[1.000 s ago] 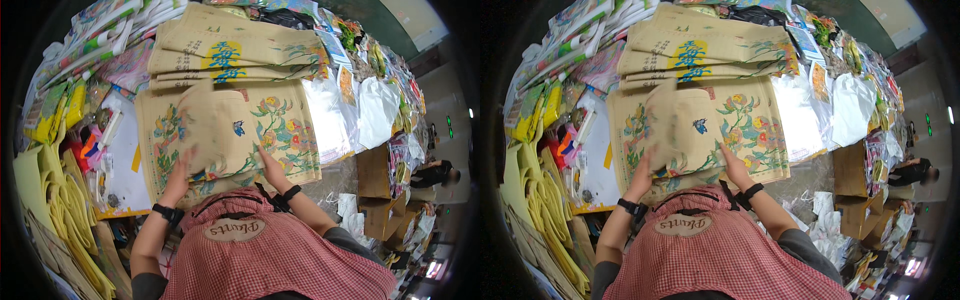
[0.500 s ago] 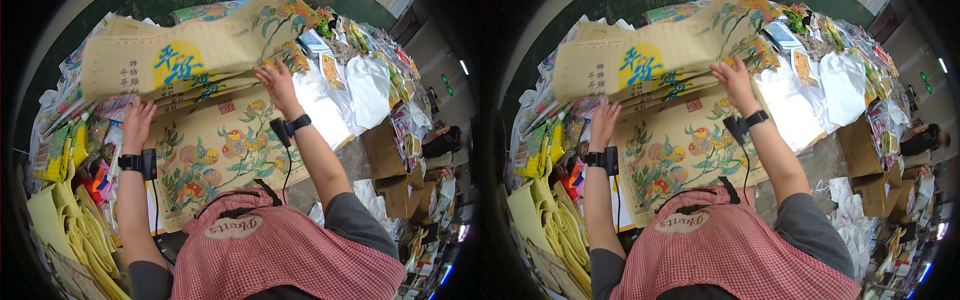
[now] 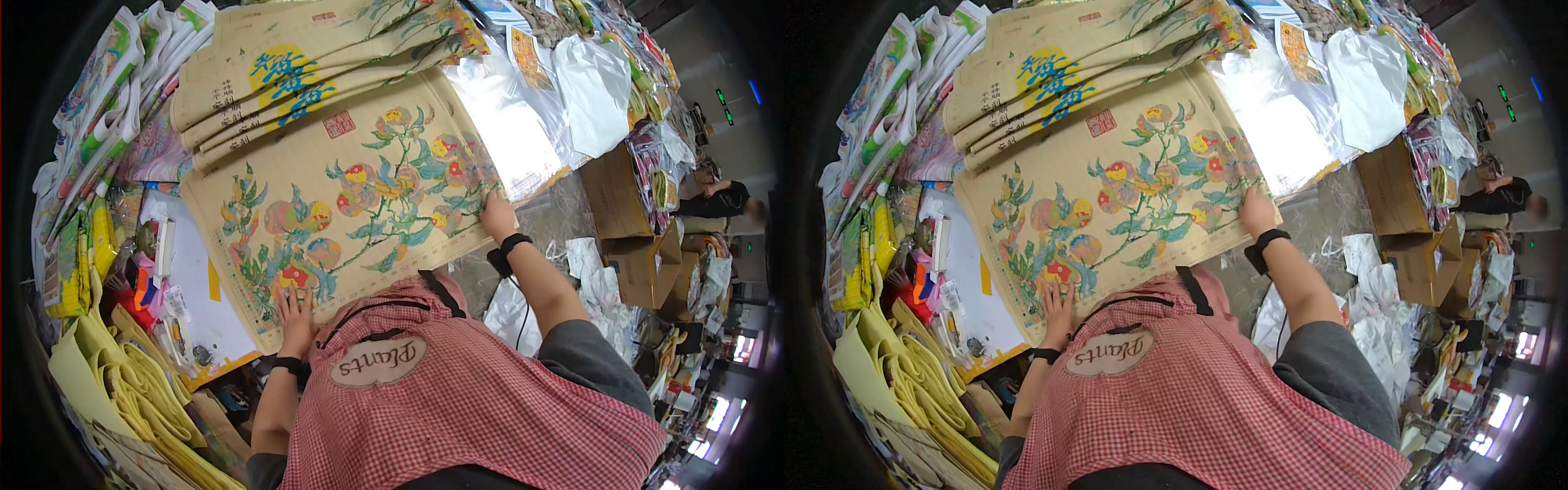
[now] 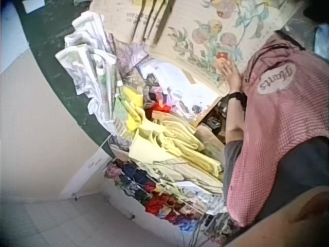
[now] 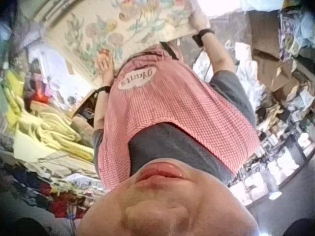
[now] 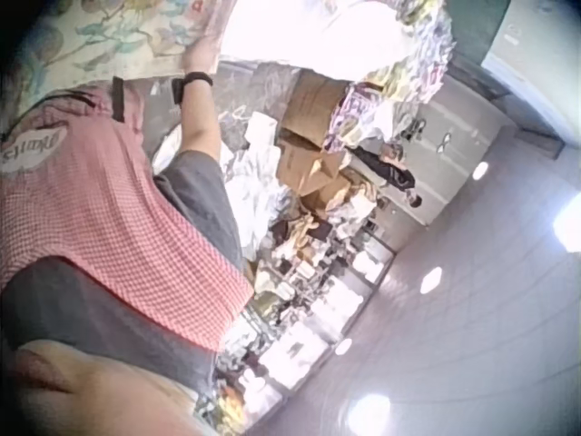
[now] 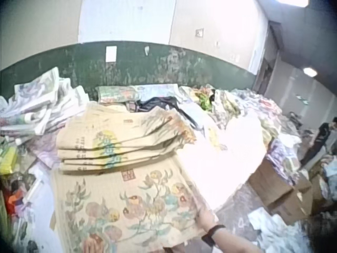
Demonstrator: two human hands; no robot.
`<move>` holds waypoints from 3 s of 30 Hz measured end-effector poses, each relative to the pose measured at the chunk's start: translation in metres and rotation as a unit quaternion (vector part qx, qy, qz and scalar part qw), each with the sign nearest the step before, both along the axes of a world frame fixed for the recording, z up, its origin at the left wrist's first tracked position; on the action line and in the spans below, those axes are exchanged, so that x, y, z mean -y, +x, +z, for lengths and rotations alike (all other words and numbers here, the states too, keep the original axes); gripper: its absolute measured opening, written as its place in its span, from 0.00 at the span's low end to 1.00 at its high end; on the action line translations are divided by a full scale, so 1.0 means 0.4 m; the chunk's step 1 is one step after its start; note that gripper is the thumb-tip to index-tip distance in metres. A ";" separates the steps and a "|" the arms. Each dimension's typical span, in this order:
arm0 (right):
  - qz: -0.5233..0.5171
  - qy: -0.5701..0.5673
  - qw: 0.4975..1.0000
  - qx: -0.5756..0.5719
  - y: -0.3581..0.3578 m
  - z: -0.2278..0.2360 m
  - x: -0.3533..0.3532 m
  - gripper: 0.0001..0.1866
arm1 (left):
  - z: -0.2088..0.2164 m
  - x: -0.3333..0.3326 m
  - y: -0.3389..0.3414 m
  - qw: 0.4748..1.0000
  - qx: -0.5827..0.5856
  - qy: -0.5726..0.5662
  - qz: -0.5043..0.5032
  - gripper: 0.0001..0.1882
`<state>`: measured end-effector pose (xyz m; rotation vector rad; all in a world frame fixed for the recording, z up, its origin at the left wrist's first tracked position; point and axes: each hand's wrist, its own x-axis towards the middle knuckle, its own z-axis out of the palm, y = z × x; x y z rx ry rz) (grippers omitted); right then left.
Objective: Flipping through and sorting a stack of large printed sheets with illustrations on a work table.
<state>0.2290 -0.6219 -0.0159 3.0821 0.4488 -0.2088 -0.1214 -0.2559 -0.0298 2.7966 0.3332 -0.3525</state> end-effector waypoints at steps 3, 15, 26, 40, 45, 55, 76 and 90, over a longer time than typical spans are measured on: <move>0.005 0.020 0.997 -0.077 0.007 0.022 0.008 0.13 | 0.050 0.030 0.048 0.997 -0.046 -0.047 0.043 0.48; -0.100 0.616 0.738 -0.256 0.080 0.318 0.031 0.21 | 0.275 0.027 0.127 0.944 -0.102 -0.310 0.037 0.10; 0.249 0.281 0.910 -0.176 -0.053 0.118 0.086 0.24 | 0.364 -0.014 0.075 0.954 -0.128 -0.268 0.033 0.13; 0.017 0.253 0.940 -0.230 -0.035 -0.009 0.072 0.17 | 0.340 -0.068 0.317 0.995 0.030 0.089 0.029 0.19; -0.070 0.229 0.936 -0.258 -0.043 0.003 0.006 0.19 | 0.167 -0.010 0.221 0.991 0.060 0.119 0.013 0.31; 0.098 0.170 0.979 0.059 -0.159 -0.004 -0.099 0.35 | -0.028 0.112 0.064 0.992 -0.002 0.064 0.112 0.38; -0.323 0.676 0.399 -0.529 -0.276 -0.019 -0.199 0.19 | 0.041 -0.015 -0.010 0.388 0.171 -0.693 0.583 0.16; -0.039 0.672 0.724 -0.153 0.010 0.309 -0.362 0.06 | 0.446 -0.189 0.297 0.713 0.357 -0.476 0.371 0.19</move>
